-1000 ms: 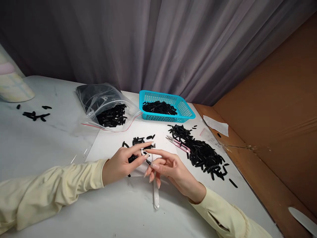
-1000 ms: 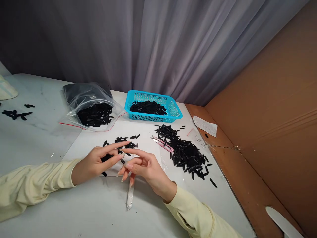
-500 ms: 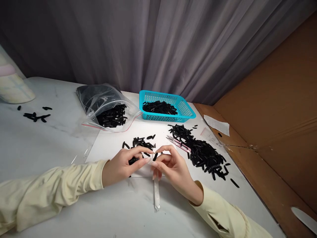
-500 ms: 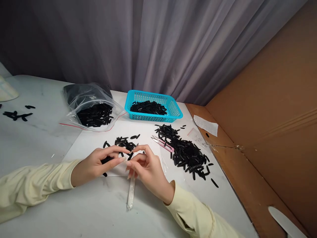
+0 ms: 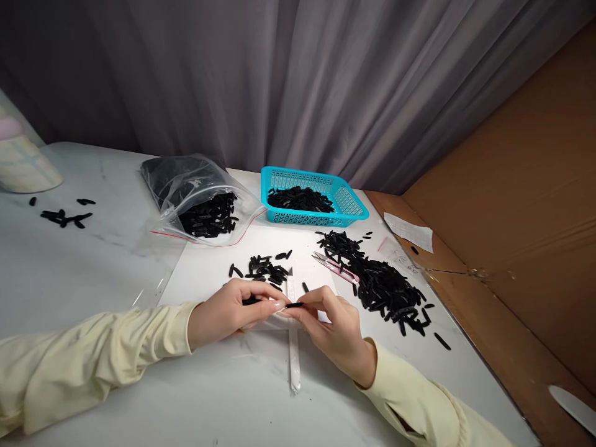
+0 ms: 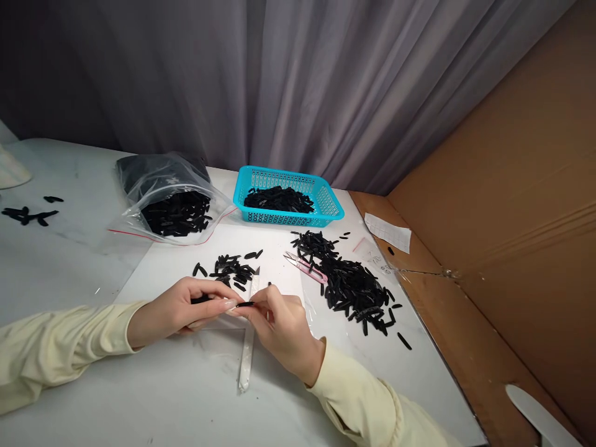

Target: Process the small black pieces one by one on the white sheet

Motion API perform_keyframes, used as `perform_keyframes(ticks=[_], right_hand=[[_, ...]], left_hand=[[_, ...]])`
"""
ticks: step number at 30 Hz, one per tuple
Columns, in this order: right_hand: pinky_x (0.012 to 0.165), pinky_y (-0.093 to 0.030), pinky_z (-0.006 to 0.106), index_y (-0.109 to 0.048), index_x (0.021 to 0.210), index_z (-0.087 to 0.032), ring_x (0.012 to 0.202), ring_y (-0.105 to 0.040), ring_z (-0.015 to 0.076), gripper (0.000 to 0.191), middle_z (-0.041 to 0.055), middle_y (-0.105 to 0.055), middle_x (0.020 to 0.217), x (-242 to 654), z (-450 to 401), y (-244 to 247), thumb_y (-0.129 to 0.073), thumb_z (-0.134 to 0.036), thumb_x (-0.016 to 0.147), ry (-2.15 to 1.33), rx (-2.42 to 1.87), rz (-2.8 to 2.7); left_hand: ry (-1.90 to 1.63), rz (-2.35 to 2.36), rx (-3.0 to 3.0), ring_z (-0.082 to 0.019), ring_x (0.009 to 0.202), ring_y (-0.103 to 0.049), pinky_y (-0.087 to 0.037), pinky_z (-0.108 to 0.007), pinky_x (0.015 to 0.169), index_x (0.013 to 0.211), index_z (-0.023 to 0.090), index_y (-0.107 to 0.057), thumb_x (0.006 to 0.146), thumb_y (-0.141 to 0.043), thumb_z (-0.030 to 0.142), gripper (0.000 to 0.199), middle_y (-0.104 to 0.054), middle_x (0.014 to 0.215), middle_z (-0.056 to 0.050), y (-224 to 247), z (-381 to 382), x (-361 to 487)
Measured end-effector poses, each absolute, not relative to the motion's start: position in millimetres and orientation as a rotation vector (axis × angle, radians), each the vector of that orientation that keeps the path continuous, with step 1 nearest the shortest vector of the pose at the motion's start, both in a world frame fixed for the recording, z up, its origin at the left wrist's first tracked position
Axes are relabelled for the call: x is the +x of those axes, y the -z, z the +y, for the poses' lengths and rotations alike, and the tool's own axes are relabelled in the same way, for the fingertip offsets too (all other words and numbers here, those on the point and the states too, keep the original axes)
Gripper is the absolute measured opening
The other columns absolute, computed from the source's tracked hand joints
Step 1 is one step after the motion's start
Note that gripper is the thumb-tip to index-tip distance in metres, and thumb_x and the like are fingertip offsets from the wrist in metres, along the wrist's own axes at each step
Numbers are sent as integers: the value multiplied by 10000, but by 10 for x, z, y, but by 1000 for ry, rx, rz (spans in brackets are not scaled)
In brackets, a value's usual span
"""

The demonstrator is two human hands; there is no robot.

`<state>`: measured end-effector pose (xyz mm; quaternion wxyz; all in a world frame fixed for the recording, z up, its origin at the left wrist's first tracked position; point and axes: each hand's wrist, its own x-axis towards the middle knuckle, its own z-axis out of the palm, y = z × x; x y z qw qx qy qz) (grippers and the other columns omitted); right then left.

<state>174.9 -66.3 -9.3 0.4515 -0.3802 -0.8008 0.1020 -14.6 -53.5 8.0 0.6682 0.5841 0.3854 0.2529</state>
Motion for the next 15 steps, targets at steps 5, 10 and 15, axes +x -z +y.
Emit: perform_keyframes(ticks=[5,10,15], right_hand=[[372,-323,208,-390,646,-217,344,-382,74,296,-59,-510,448,1777,-635,127,-578,-290,862,-58,-901,-2004],[357,-302,206,-364,620,-219,332,-361,73,325,-63,-473,418,1763,-619,119,-549,-285,878,-52,-898,-2020],[360,-336,186,-434,656,-205,360,-400,76,297,-40,-525,448,1739,-616,92,-526,-369,886,-133,-934,-2036]], left_hand=[[-598,913,1406,-58,373,-196,-165,-188,353,1001,131,-666,820,-522,321,299,-254,412,97,-95,-555,-153],[-704,1005,1607,-72,454,-320,-255,-196,416,937,170,-697,810,-546,303,238,-458,548,40,-119,-594,-138],[-750,1027,1677,-90,545,-407,-332,-198,507,964,185,-686,826,-527,287,235,-566,655,15,-85,-615,-150]])
